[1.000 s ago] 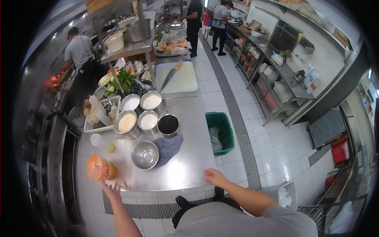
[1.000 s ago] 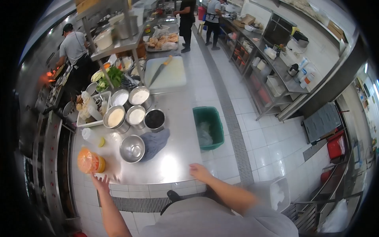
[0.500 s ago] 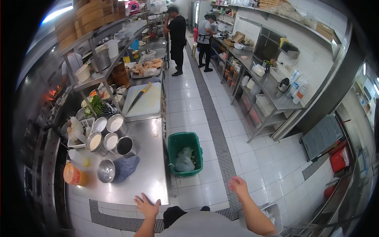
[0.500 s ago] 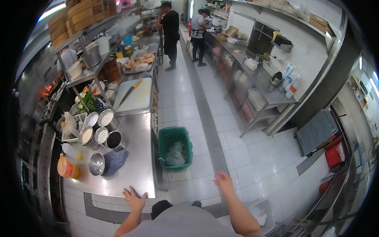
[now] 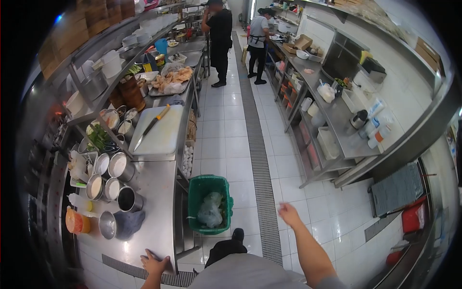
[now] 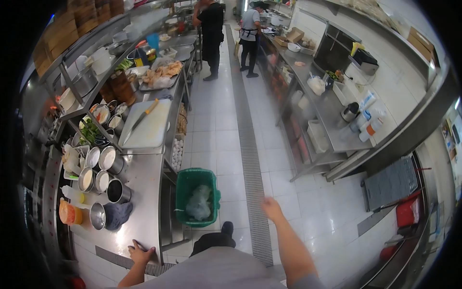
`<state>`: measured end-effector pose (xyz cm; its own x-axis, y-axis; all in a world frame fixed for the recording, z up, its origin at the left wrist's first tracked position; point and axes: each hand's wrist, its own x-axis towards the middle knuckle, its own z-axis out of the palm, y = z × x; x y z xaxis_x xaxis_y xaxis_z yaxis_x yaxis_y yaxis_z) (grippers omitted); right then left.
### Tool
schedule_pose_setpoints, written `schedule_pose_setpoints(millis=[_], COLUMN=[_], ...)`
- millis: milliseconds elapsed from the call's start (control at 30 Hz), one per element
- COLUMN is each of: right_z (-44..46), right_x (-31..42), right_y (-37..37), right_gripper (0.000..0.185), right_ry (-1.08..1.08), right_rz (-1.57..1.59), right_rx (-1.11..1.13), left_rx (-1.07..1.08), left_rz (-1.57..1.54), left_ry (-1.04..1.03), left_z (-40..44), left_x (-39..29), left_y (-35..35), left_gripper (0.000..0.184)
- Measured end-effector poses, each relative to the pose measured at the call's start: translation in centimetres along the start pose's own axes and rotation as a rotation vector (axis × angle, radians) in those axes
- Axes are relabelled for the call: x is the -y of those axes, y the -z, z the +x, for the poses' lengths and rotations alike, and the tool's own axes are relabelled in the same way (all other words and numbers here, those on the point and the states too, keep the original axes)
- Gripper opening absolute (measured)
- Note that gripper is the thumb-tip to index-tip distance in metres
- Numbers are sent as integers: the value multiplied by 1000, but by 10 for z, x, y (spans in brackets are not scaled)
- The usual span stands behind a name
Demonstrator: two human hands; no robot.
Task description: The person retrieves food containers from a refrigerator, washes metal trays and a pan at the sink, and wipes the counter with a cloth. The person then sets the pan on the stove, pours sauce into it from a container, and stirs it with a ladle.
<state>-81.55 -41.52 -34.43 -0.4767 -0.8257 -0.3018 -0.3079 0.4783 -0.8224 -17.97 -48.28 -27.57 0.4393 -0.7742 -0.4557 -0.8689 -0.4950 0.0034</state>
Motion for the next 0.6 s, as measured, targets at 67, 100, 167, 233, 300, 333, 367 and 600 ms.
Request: schedule_pose_setpoints(millis=[67,100,167,233,300,333,367,600], right_z=[-27,-44,-94,-175,-203,-199,-188,-37], right_x=[-94,-161,-252,-329,-273,-265,-258,-279], right_y=[13,20,42,67,78,84,87,128], right_gripper=[43,45,41,29,28,27,27,24], right_ry=[-13,-40,-529,-347,-493,-584,-649,-589], right_rz=[-417,-541,-764,-1085,-922,-817,-725,-551], right_rx=[-92,-20,461,792,719,646,585,488], left_rx=[-27,-111,-337,-290,-346,-302,-268,222], left_rz=[-43,-62,-116,-261,-353,-444,-462,-181], left_ry=[12,-127,-474,-617,-752,-796,-884,-1014], left_z=[17,23,30,12,4,1,10,40], left_x=[-24,-44,-96,-194,-288,-331,-369,-545], left_y=[-15,-21,-44,-30,-26,-28,-41,-73], left_gripper=[125,121,106,97,90,86,83,74])
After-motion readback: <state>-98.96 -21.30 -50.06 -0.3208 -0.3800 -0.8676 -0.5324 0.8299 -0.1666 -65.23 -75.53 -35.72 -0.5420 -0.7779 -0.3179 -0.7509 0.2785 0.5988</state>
